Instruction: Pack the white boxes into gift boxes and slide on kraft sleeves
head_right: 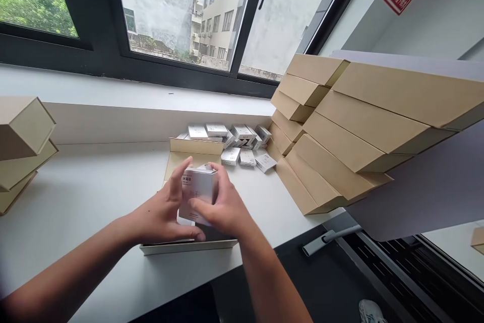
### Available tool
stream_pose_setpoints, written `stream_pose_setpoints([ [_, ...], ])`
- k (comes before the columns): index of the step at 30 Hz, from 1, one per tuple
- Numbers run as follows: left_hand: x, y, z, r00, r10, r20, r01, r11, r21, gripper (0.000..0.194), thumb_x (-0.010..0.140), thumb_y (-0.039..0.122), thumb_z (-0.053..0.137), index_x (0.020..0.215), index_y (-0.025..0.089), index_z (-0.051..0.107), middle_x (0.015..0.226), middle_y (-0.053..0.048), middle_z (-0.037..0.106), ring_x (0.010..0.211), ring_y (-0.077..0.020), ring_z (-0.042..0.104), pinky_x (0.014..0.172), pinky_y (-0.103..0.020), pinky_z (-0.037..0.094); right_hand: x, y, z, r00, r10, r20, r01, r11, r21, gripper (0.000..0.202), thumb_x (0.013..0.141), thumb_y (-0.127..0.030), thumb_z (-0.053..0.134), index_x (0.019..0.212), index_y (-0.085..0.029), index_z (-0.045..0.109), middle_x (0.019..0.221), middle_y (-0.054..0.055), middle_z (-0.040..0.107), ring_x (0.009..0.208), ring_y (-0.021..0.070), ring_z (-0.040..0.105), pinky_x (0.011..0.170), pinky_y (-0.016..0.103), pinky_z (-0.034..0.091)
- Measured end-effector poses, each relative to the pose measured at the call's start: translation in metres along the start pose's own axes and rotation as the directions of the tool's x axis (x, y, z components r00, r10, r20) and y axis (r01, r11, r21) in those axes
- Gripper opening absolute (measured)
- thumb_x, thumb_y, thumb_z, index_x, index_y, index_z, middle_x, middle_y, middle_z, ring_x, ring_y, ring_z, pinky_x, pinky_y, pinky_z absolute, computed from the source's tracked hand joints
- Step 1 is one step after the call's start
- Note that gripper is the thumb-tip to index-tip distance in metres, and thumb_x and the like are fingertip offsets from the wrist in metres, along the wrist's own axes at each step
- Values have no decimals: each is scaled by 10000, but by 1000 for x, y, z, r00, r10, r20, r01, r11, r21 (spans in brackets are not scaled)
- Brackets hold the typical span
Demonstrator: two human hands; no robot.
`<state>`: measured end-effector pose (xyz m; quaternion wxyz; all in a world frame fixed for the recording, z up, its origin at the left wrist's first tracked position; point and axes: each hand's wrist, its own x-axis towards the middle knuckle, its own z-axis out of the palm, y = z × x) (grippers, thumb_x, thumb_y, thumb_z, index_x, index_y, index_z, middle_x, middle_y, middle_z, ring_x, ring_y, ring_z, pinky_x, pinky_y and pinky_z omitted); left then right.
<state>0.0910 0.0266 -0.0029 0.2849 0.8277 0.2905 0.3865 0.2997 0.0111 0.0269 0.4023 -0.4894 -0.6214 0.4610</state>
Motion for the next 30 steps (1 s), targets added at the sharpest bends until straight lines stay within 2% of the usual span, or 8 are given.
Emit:
stream_pose_setpoints([
  [3, 1, -24, -11, 985, -153, 81, 153, 988, 9, 1328, 681, 607, 830, 1594, 389, -109, 1681, -164, 100, 1525, -434, 197, 1170, -653, 309, 6, 1, -41, 994, 15, 110, -16, 1000, 3, 920, 711, -335, 804, 1507, -280, 346, 1161, 52, 659, 1017, 240, 653, 871, 368, 534],
  [6, 5, -67, -26, 919, -388, -76, 391, 920, 34, 1093, 782, 634, 724, 1592, 334, 55, 1677, -167, 133, 1546, -401, 139, 1202, -642, 233, 24, 2, -71, 932, 177, 316, -108, 969, -222, 887, 633, -201, 754, 1476, -270, 488, 1077, 18, 688, 971, 227, 640, 797, 308, 519],
  [10, 7, -131, -24, 689, -672, -272, 695, 718, -15, 1163, 759, 657, 714, 1578, 196, 30, 1657, -253, 158, 1541, -398, 151, 1192, -607, 257, 61, 2, -62, 687, 380, 620, -133, 904, -407, 702, 564, -125, 595, 1246, -245, 713, 1062, 4, 718, 941, 213, 631, 694, 246, 495],
  [14, 3, -165, -12, 703, -660, -266, 699, 709, 88, 1136, 727, 632, 736, 1569, 168, 130, 1587, -240, 361, 1516, -403, 224, 1193, -577, 248, 85, 4, -34, 487, 409, 772, -122, 907, -403, 719, 543, -120, 538, 1236, -214, 705, 1140, 18, 704, 957, 218, 641, 621, 231, 494],
  [18, 0, -174, -11, 758, -592, -272, 646, 738, 195, 1032, 735, 623, 712, 1540, 168, 254, 1563, -209, 409, 1471, -397, 323, 1180, -527, 288, 71, 10, -16, 667, 456, 589, 91, 735, -672, 664, 584, -54, 509, 1193, -229, 706, 1156, 35, 716, 1014, 245, 660, 737, 287, 524],
  [22, 9, -177, -14, 697, -637, -330, 703, 697, 142, 1053, 746, 645, 692, 1551, 158, 217, 1594, -207, 370, 1496, -363, 298, 1189, -499, 288, 37, 27, 1, 865, 362, 347, 161, 454, -876, 445, 732, -48, 507, 1127, -109, 702, 1129, 178, 705, 1126, 346, 611, 945, 442, 473],
  [27, 35, -188, -23, 569, -710, -415, 750, 655, -91, 1059, 640, 517, 825, 1497, 202, 290, 1470, -168, 556, 1401, -361, 456, 1115, -496, 374, 9, 40, 5, 920, 199, 336, 175, 559, -810, 556, 941, -237, 434, 1489, -143, 460, 1433, 123, 558, 1287, 271, 497, 1110, 413, 357],
  [30, 47, -195, -27, 508, -728, -460, 746, 639, -188, 879, 653, 453, 818, 1391, 224, 400, 1291, -129, 688, 1253, -341, 596, 1041, -479, 430, 5, 38, 0, 881, 187, 435, 235, 625, -745, 731, 864, -536, 610, 1491, -192, 461, 1388, 114, 568, 1223, 310, 501, 1073, 461, 362],
])
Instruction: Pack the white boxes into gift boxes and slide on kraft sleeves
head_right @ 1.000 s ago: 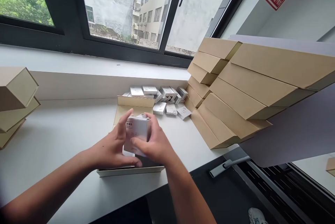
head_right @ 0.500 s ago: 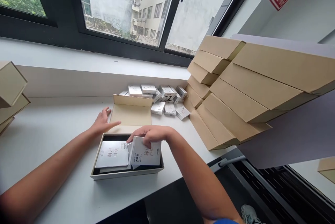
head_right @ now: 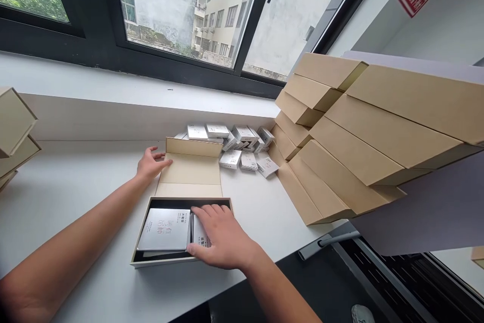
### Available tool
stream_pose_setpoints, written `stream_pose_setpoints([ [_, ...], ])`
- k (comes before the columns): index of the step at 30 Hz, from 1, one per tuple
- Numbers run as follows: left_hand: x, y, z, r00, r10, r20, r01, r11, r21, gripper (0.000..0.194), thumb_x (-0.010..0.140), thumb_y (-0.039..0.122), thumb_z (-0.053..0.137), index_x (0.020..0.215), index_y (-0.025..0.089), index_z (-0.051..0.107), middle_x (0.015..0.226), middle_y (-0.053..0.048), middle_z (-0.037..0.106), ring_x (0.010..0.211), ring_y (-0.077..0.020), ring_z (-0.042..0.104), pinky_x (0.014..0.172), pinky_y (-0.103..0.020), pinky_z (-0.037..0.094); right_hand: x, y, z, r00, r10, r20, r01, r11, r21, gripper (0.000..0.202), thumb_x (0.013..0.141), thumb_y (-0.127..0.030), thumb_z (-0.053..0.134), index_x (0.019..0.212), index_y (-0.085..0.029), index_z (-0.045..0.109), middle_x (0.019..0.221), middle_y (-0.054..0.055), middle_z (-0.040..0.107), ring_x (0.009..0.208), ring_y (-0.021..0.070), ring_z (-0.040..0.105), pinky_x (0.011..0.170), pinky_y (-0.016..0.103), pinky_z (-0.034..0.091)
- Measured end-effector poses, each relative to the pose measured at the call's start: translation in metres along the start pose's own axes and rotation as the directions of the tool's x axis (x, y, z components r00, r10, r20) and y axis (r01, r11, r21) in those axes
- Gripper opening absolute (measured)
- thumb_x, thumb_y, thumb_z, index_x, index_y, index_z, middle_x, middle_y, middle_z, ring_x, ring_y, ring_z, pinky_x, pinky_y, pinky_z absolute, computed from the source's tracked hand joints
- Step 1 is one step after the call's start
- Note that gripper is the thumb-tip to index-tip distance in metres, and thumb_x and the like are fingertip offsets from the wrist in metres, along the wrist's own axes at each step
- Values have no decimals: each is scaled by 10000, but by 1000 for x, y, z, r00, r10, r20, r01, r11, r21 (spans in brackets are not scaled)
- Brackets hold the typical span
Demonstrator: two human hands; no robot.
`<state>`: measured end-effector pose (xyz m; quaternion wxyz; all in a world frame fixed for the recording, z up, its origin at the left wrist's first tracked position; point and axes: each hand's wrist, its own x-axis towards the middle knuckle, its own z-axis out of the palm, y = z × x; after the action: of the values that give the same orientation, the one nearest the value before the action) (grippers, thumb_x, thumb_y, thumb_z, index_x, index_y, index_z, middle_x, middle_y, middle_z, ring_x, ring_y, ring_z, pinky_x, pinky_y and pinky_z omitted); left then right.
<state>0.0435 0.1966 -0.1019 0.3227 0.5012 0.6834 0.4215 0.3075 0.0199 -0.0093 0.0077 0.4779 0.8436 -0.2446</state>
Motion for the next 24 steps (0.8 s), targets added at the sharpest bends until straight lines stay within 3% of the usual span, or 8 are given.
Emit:
stream_pose_setpoints([
  [3, 5, -2, 1, 1000, 0, -2, 0, 998, -56, 748, 639, 428, 826, 1273, 237, 478, 1164, -102, 734, 1167, -323, 644, 1042, -477, 425, 5, -3, -3, 997, 51, 52, -50, 999, -22, 684, 750, -492, 713, 1364, -226, 570, 1228, 95, 639, 1103, 306, 552, 975, 442, 404],
  [7, 5, -11, -3, 997, 17, 74, -3, 984, -181, 723, 601, 381, 844, 1207, 232, 478, 1075, -83, 743, 1059, -283, 683, 966, -437, 496, 24, -11, 2, 988, 151, -18, -152, 968, -202, 307, 781, -308, 618, 1062, -198, 670, 1027, 110, 695, 991, 305, 611, 881, 430, 416],
  [12, 3, -16, -8, 988, 55, 147, 0, 936, -352, 706, 600, 367, 853, 1176, 211, 476, 987, -63, 727, 926, -224, 702, 874, -387, 547, 36, -17, 8, 980, 193, -55, -201, 939, -278, 140, 778, -254, 615, 893, -200, 673, 931, 104, 721, 922, 300, 650, 764, 384, 429],
  [16, -3, -4, -18, 965, 121, 233, 5, 880, -476, 788, 561, 400, 891, 1229, 202, 524, 1049, -79, 724, 923, -222, 705, 831, -375, 565, 30, -10, 5, 981, 174, -80, -182, 978, -106, 130, 776, -252, 635, 876, -227, 713, 892, 66, 727, 879, 266, 661, 725, 350, 451],
  [19, -8, 9, -34, 931, 190, 311, 8, 842, -539, 669, 537, 433, 922, 1095, 183, 651, 1030, -81, 726, 880, -211, 693, 761, -339, 560, 9, 6, -7, 972, 111, -207, -69, 977, 200, 229, 856, -306, 625, 1059, -265, 723, 1071, 49, 733, 1031, 261, 652, 893, 387, 482],
  [21, -10, 19, -46, 922, 223, 315, -13, 833, -553, 557, 536, 437, 934, 958, 173, 685, 939, -58, 712, 808, -183, 669, 683, -294, 540, -8, 24, -14, 921, 119, -370, 49, 910, 412, 297, 910, -422, 610, 1159, -280, 689, 1188, 59, 703, 1110, 269, 628, 972, 419, 471],
  [22, -11, 24, -52, 923, 240, 302, -35, 832, -554, 519, 542, 436, 936, 909, 171, 683, 887, -43, 695, 769, -168, 654, 643, -273, 526, -16, 35, -16, 872, 139, -469, 123, 865, 486, 334, 931, -498, 576, 1162, -280, 679, 1193, 70, 695, 1104, 276, 626, 970, 432, 471],
  [24, -15, 37, -63, 920, 297, 257, -105, 817, -567, 464, 565, 419, 930, 857, 171, 668, 828, -20, 656, 717, -142, 626, 596, -240, 504, -27, 56, -15, 715, 225, -662, 263, 791, 553, 432, 962, -614, 445, 1106, -272, 667, 1153, 94, 687, 1067, 287, 624, 946, 447, 466],
])
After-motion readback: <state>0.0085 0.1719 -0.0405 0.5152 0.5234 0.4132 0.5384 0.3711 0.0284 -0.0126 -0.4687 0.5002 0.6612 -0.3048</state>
